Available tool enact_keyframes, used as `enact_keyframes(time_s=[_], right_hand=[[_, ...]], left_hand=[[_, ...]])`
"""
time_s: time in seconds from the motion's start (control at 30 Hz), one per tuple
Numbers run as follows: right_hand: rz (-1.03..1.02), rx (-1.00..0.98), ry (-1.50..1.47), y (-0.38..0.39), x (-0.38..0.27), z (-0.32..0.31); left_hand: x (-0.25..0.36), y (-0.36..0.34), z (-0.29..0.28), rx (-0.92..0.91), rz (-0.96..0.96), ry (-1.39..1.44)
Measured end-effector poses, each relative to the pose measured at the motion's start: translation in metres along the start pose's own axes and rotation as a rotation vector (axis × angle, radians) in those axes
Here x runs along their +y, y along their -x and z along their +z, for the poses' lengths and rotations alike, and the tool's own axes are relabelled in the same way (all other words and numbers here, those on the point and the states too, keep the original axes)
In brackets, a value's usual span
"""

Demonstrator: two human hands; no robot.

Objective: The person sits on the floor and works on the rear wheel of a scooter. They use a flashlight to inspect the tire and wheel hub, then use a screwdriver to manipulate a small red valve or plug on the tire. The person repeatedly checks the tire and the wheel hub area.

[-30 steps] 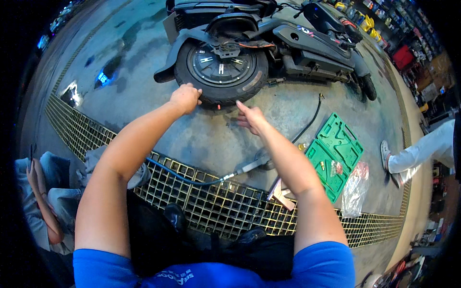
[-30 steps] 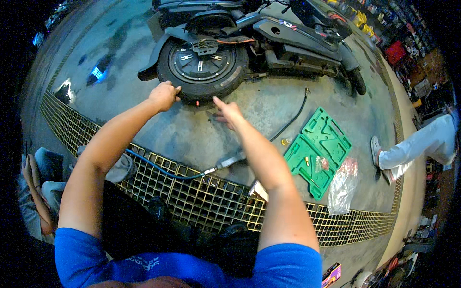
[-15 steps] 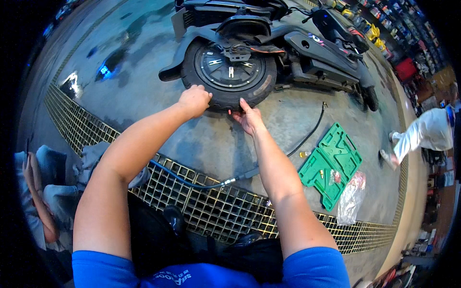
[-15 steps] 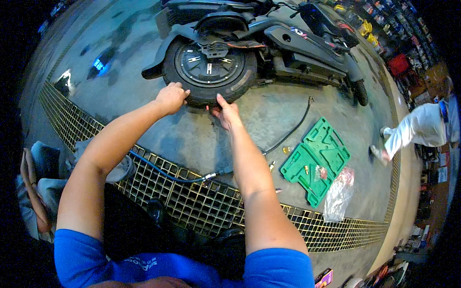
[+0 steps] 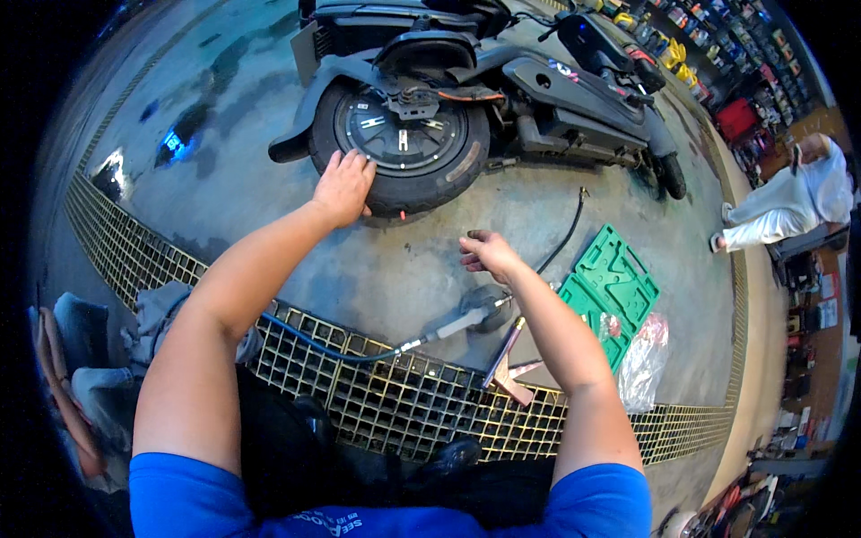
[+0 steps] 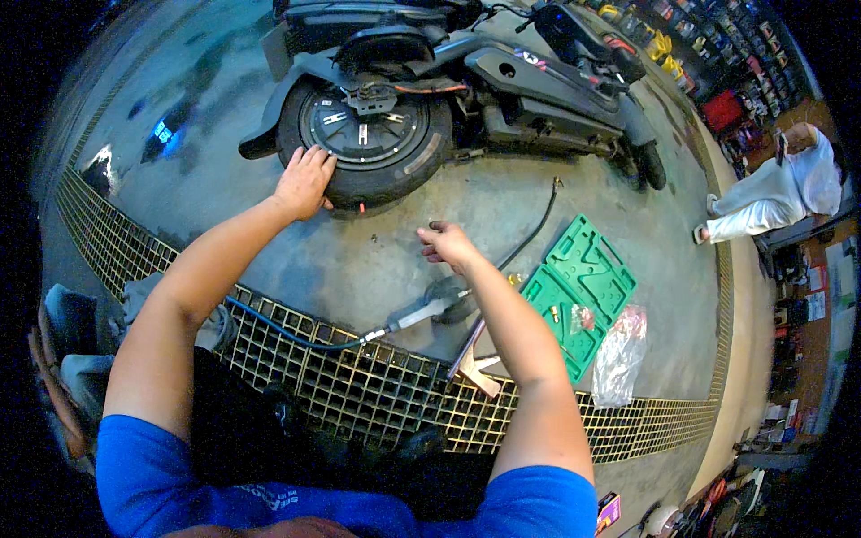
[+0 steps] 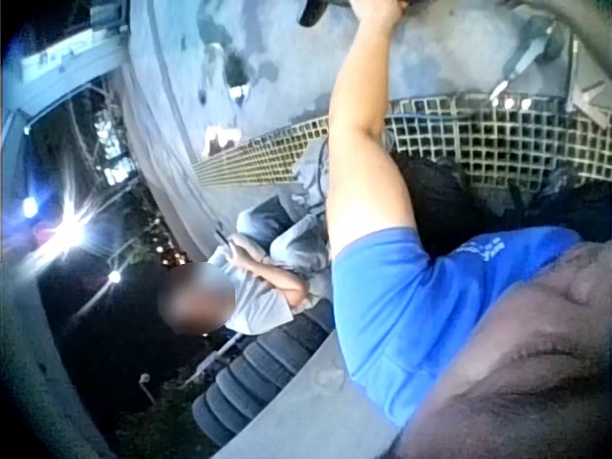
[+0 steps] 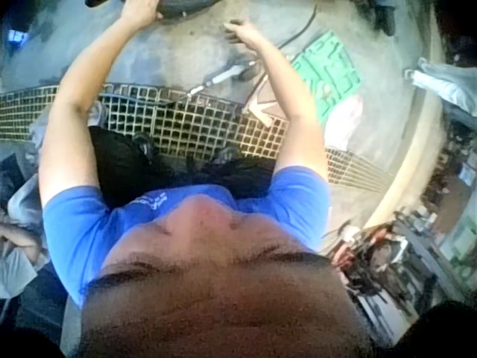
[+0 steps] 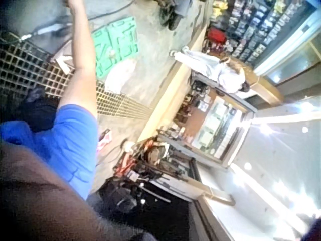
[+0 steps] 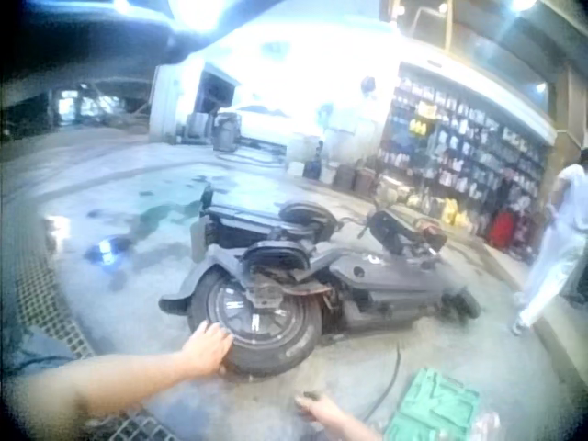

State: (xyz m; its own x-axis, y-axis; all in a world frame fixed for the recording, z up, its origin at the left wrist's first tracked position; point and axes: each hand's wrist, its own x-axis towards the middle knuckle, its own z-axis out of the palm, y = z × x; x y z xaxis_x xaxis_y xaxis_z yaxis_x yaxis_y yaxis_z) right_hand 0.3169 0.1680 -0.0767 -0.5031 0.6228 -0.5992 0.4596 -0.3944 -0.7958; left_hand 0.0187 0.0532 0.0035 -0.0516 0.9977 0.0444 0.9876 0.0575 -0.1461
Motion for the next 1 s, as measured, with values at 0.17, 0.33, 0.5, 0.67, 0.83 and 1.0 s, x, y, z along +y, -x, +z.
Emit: enact_keyframes(time_s=[0.17,0.33,0.5,0.67,0.83,1.0], right_hand=[[0.061,-0.003,0.031,0.000,0.018,-0.014],[-0.006,-0.018,0.084,0.006,0.007,0.007],[-0.085,-0.065,0.159,0.019,-0.008,0.005],[-0.050,-0.017,0.154,0.027,0.001,-0.026],[-0.095,0.023,0.211,0.028,0.006,-0.042],[-0.074,0.021,0.238,0.035,-0.006,-0.043]], left_hand=[[-0.001,-0.012,0.003,0.016,0.034,0.024],[0.009,-0.013,-0.004,-0.016,0.039,0.062],[0.020,-0.011,0.004,0.054,0.020,0.041],[0.022,-0.014,0.000,0.048,0.044,0.091],[0.022,-0.006,-0.006,0.041,0.025,0.113],[0.020,-0.008,-0.009,0.027,0.070,0.074]])
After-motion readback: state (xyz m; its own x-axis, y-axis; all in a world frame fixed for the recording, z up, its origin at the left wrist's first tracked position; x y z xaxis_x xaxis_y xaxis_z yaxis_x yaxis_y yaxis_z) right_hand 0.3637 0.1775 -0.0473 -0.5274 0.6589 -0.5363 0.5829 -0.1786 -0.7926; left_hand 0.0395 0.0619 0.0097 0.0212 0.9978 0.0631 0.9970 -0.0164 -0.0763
